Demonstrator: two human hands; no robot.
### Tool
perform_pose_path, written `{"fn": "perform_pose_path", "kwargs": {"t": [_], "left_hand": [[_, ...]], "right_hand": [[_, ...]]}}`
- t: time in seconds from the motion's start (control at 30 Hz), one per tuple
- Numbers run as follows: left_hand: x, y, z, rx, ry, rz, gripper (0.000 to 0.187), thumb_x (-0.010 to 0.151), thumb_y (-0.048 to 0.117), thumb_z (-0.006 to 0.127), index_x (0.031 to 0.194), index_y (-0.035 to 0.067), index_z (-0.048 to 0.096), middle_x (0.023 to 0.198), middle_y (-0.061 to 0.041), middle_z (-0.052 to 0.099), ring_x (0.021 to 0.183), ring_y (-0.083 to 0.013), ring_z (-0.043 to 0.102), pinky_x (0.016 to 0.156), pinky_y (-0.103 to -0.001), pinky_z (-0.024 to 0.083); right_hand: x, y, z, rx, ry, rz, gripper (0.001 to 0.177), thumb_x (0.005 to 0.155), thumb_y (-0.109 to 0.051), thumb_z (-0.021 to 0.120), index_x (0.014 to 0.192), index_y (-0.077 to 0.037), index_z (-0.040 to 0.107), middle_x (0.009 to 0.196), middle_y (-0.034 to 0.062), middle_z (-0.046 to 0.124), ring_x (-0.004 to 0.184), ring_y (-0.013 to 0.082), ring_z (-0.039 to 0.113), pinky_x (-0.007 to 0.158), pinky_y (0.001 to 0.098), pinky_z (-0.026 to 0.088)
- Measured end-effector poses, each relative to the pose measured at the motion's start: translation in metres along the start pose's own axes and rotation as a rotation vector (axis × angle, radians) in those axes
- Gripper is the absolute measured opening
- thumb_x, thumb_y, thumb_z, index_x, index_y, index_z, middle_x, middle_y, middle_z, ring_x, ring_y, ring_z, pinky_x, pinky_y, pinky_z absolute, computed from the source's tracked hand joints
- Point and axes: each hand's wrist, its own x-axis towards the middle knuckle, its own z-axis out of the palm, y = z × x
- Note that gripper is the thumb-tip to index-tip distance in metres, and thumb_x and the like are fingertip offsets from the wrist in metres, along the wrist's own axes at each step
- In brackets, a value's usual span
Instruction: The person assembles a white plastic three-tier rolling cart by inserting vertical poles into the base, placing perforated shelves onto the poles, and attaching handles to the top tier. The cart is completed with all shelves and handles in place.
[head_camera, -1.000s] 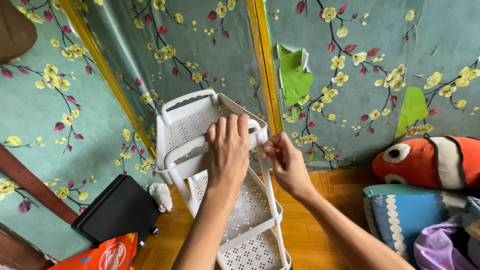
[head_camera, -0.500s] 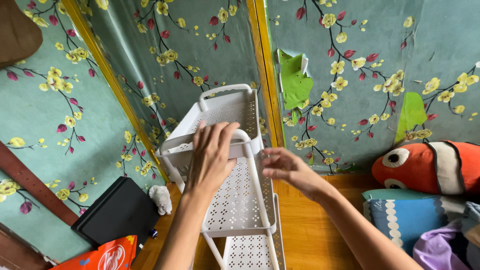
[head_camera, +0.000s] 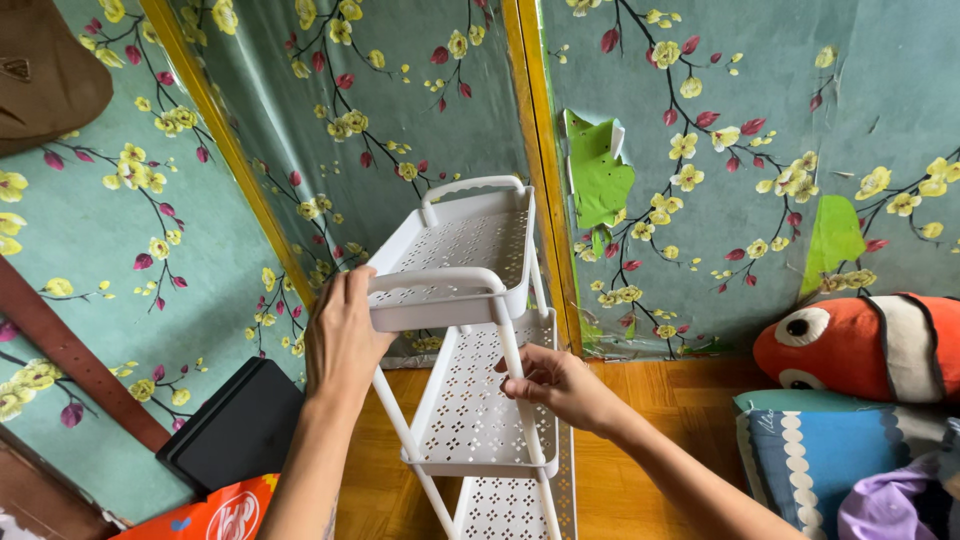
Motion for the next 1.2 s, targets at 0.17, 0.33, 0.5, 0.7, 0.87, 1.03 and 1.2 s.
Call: {"fn": "perform_pose_path", "kwargs": {"t": [0.17,0.33,0.5,0.7,0.87,1.03,1.2], "left_hand": [[0.006,0.047,-0.034,-0.266,-0.106,0.145,0.130,0.044,0.017,0.090,0.158,0.002,0.029,0.160,-0.029,0.030,0.154,-0.0402,0.022,0.123,-0.053,0.012],[-0.008,0.128,-0.012,-0.082,-0.154,0.159,0.103,0.079,0.042,0.083,0.153,-0.004,0.029,0.153,-0.026,0.040,0.138,-0.0361,0.041,0.119,-0.056,0.015],[-0.006,0.141,0.014,0.263,-0.127,0.086,0.089,0.079,0.046,0.081,0.143,-0.005,0.046,0.123,-0.017,0.059,0.110,-0.0279,0.059,0.096,-0.045,0.041],[-0.013,0.095,0.020,0.116,0.036,0.088,0.058,0.076,0.054,0.080,0.105,0.006,0.067,0.098,-0.009,0.065,0.093,-0.0232,0.062,0.088,-0.043,0.039],[-0.014,0.031,0.021,-0.041,0.126,0.046,0.056,0.081,0.069,0.066,0.078,0.013,0.067,0.082,0.000,0.065,0.081,-0.0209,0.063,0.089,-0.043,0.032],[-0.018,-0.032,0.029,-0.245,0.049,-0.017,0.053,0.094,0.060,0.057,0.081,0.010,0.071,0.092,-0.003,0.063,0.097,-0.0284,0.055,0.100,-0.046,0.034],[-0.012,-0.008,0.014,-0.235,0.265,0.070,0.041,0.102,0.045,0.059,0.111,0.006,0.068,0.121,-0.015,0.058,0.114,-0.0365,0.055,0.103,-0.050,0.039]], "right_hand": [[-0.009,-0.012,0.034,-0.199,0.236,0.047,0.027,0.088,-0.023,0.077,0.108,-0.006,0.072,0.088,0.0063,0.080,0.079,0.0130,0.074,0.076,0.0336,0.062],[-0.030,-0.009,0.068,-0.167,0.002,-0.244,0.033,0.089,0.002,0.064,0.122,-0.003,0.069,0.102,0.0134,0.077,0.095,0.0213,0.075,0.085,0.0372,0.060],[-0.011,0.001,0.047,-0.245,0.017,-0.170,0.029,0.085,0.000,0.071,0.114,-0.002,0.072,0.105,0.0138,0.078,0.093,0.0235,0.076,0.084,0.0359,0.061],[0.007,0.007,-0.037,-0.189,0.807,-0.053,0.058,0.080,-0.012,0.082,0.132,-0.008,0.058,0.130,0.0137,0.057,0.119,0.0271,0.057,0.095,0.0362,0.053],[-0.004,-0.003,-0.079,0.182,0.734,0.045,0.067,0.081,-0.017,0.077,0.142,-0.012,0.048,0.139,0.0125,0.056,0.128,0.0228,0.054,0.105,0.0384,0.045],[-0.016,-0.026,-0.079,0.166,0.085,0.140,0.054,0.088,-0.023,0.069,0.140,-0.008,0.059,0.124,0.0149,0.075,0.112,0.0275,0.070,0.103,0.0418,0.053],[-0.022,-0.036,-0.050,0.224,-0.320,0.004,0.039,0.097,-0.016,0.064,0.133,-0.001,0.064,0.122,0.0104,0.074,0.116,0.0179,0.067,0.106,0.0381,0.051]]}}
